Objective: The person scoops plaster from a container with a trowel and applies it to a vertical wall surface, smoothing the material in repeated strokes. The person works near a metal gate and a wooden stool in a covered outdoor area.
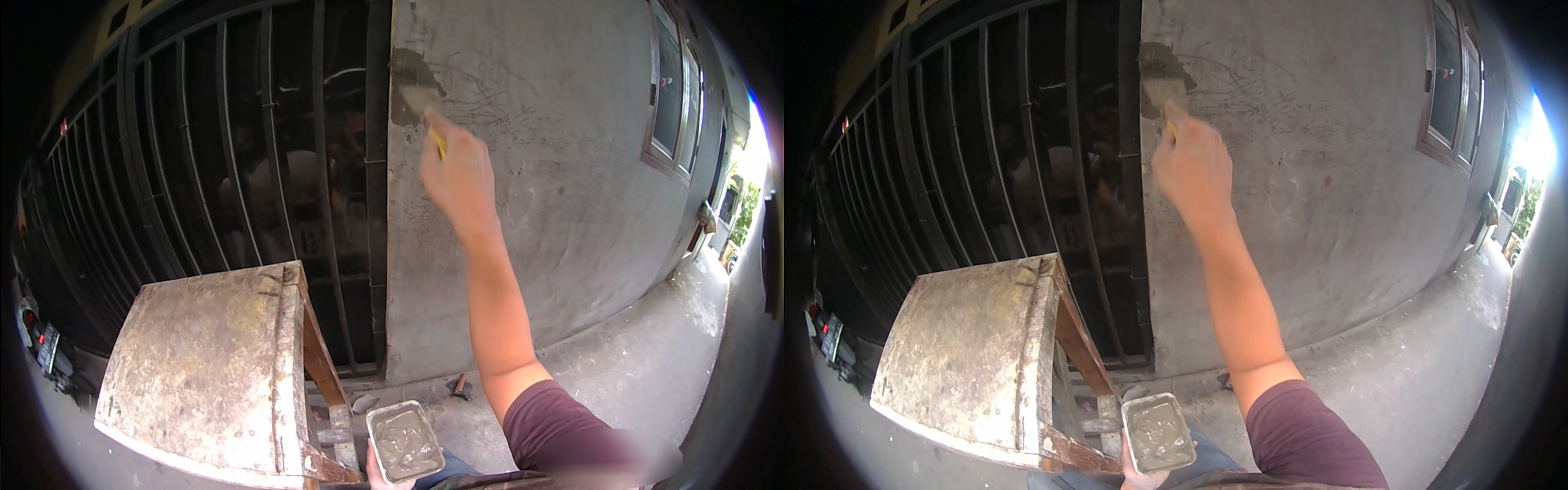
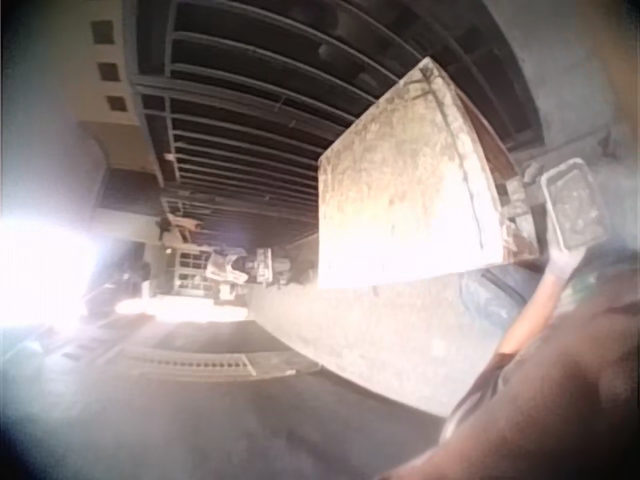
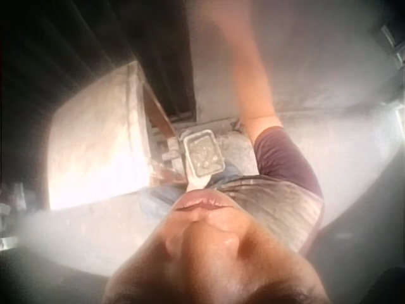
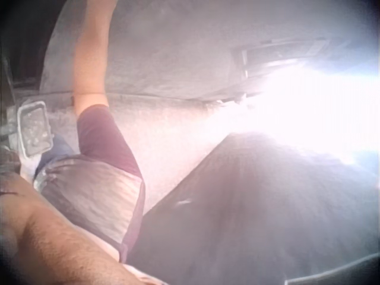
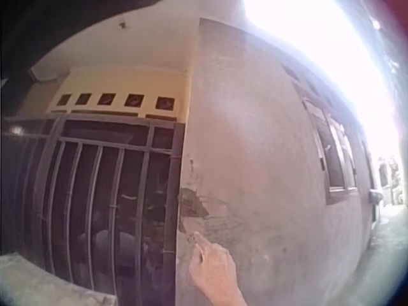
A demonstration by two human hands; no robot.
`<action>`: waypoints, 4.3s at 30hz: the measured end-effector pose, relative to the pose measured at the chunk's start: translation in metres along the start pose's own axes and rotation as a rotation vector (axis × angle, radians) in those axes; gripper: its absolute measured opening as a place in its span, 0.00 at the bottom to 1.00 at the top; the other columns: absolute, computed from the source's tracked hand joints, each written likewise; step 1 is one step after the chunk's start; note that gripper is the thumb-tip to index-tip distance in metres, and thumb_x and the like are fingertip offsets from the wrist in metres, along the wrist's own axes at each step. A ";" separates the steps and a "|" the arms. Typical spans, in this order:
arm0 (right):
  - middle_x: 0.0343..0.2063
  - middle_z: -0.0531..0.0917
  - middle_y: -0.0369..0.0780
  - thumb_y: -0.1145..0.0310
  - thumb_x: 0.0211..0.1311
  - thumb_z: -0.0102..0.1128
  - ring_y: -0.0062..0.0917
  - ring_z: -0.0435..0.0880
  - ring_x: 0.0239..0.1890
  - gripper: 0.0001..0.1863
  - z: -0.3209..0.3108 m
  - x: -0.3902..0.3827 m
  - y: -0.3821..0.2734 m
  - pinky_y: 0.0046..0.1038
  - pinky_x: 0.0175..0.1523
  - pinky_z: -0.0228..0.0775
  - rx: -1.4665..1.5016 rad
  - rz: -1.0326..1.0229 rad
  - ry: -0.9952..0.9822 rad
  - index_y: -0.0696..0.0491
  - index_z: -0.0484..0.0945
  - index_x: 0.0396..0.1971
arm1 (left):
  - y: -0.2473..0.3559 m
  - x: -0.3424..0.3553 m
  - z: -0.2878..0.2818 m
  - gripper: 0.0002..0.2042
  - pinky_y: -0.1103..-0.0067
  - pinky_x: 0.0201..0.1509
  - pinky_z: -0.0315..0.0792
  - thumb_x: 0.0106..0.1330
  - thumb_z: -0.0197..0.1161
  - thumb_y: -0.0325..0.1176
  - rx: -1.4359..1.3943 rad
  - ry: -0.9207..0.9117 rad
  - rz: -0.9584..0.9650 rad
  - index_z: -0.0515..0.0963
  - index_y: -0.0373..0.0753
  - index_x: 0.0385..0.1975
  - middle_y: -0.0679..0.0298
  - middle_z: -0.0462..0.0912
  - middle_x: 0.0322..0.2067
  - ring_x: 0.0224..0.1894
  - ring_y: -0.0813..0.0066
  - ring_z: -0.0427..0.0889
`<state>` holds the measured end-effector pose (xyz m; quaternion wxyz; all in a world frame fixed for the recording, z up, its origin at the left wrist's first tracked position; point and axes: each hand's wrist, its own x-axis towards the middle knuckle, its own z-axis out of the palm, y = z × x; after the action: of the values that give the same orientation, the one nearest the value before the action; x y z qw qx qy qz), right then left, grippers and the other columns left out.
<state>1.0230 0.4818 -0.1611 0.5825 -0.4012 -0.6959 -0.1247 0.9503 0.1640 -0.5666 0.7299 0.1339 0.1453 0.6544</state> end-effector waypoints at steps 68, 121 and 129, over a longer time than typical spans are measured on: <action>0.43 0.76 0.48 0.74 0.69 0.64 0.42 0.85 0.42 0.46 0.127 0.030 0.053 0.37 0.43 0.88 -0.468 -0.198 0.220 0.56 0.57 0.85 | -0.010 0.004 -0.025 0.37 0.42 0.71 0.76 0.83 0.48 0.66 -0.269 0.081 -0.086 0.66 0.48 0.82 0.55 0.75 0.76 0.71 0.44 0.79; 0.45 0.85 0.59 0.70 0.75 0.57 0.56 0.91 0.42 0.35 0.023 -0.015 0.018 0.51 0.47 0.87 -0.077 -0.067 -0.043 0.49 0.67 0.81 | -0.012 -0.007 -0.045 0.29 0.48 0.68 0.81 0.86 0.51 0.59 -0.524 0.100 -0.253 0.75 0.50 0.77 0.60 0.80 0.73 0.69 0.47 0.81; 0.44 0.85 0.57 0.68 0.78 0.53 0.57 0.88 0.44 0.33 0.075 0.018 0.046 0.51 0.51 0.83 -0.082 0.021 0.001 0.50 0.69 0.81 | -0.015 0.001 -0.041 0.30 0.48 0.68 0.81 0.86 0.51 0.60 -0.515 0.128 -0.259 0.75 0.49 0.77 0.60 0.80 0.73 0.69 0.47 0.82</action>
<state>1.0026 0.5670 -0.1798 0.5671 -0.4321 -0.6856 -0.1473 0.9478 0.1640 -0.6106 0.8068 -0.1168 0.0360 0.5780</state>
